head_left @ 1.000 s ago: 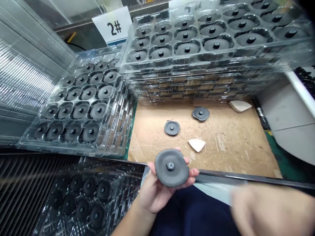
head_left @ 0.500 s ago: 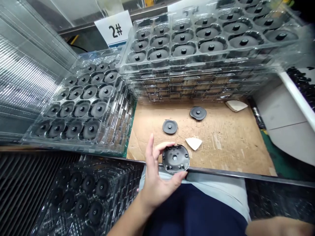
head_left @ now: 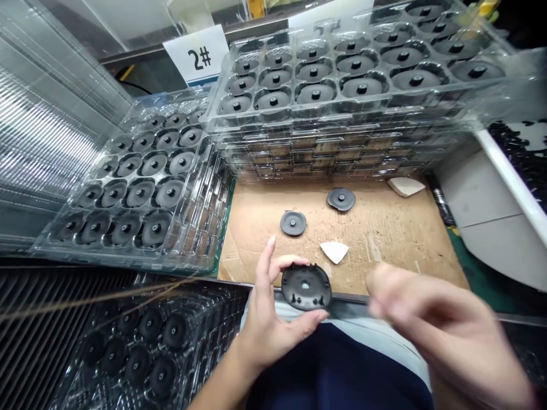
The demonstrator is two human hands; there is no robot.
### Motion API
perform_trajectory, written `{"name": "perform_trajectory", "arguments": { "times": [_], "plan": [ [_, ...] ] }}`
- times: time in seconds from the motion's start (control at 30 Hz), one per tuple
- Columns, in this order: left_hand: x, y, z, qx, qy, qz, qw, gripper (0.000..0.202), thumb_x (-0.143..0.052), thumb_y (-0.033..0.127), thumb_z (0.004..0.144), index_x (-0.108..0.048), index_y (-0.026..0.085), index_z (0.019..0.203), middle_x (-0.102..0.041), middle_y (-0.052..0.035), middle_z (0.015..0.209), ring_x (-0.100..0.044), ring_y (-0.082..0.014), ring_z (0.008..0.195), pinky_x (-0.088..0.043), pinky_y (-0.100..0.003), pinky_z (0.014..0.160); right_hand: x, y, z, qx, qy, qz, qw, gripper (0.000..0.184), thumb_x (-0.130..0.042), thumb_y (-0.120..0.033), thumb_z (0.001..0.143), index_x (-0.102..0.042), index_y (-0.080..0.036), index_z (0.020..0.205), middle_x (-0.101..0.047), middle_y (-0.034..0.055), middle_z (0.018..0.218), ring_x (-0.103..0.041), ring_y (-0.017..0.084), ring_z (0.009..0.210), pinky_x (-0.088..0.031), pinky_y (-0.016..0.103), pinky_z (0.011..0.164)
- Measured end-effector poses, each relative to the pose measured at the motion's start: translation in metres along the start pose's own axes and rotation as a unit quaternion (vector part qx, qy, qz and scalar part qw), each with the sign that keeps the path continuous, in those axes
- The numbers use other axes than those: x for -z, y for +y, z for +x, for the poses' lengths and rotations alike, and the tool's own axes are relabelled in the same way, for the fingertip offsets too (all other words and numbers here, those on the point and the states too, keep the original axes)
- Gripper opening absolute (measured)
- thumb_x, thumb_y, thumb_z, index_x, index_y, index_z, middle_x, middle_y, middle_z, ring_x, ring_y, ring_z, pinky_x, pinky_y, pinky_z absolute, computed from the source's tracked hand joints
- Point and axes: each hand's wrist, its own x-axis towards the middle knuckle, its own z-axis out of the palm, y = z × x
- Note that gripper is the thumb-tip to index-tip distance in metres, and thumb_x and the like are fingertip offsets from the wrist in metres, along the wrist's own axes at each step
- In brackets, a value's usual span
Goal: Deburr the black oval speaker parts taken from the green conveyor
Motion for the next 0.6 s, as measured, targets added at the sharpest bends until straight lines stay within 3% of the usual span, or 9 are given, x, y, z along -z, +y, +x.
{"name": "perform_trajectory", "arguments": {
  "times": [0.1, 0.2, 0.4, 0.6],
  "plan": [
    [0.001, 0.002, 0.001, 0.089, -0.048, -0.082, 0.992, 0.092, -0.067, 0.044, 0.074, -0.008, 0.032, 0.143, -0.058, -0.0042, 0.110, -0.057, -0.0202, 0.101, -0.042, -0.039, 0.095, -0.017, 0.000, 0.030, -0.048, -0.008, 0.009, 0.999, 0.003, -0.068, -0.028, 0.079, -0.068, -0.028, 0.083, -0.066, 0.0000, 0.078, -0.060, 0.015, 0.075, -0.048, 0.025, 0.065],
    [0.000, 0.003, 0.004, 0.130, -0.097, -0.132, 0.978, 0.088, -0.065, 0.047, 0.075, -0.011, 0.034, 0.142, -0.057, -0.0031, 0.110, -0.056, -0.0200, 0.103, -0.040, -0.037, 0.095, -0.027, 0.002, 0.038, -0.102, -0.037, 0.010, 0.994, 0.010, -0.069, -0.032, 0.078, -0.070, -0.025, 0.085, -0.067, 0.0013, 0.079, -0.059, 0.015, 0.074, -0.045, 0.027, 0.066],
    [0.001, 0.002, 0.011, 0.195, -0.151, -0.208, 0.947, 0.088, -0.066, 0.052, 0.072, -0.015, 0.029, 0.141, -0.058, -0.0044, 0.106, -0.056, -0.0229, 0.104, -0.035, -0.042, 0.099, -0.026, 0.002, 0.043, -0.154, -0.099, 0.101, 0.978, 0.011, -0.074, -0.030, 0.073, -0.070, -0.022, 0.081, -0.067, -0.0008, 0.075, -0.052, 0.008, 0.061, -0.041, 0.020, 0.057],
    [0.007, -0.007, 0.014, 0.251, -0.207, -0.235, 0.916, 0.097, -0.069, 0.055, 0.066, -0.015, 0.028, 0.142, -0.060, -0.0071, 0.107, -0.055, -0.0267, 0.105, -0.035, -0.043, 0.096, -0.026, 0.007, 0.054, -0.220, -0.155, 0.244, 0.932, 0.012, -0.076, -0.018, 0.071, -0.070, -0.021, 0.080, -0.067, -0.0033, 0.071, -0.061, 0.004, 0.064, -0.047, 0.014, 0.063]
  ]
}}
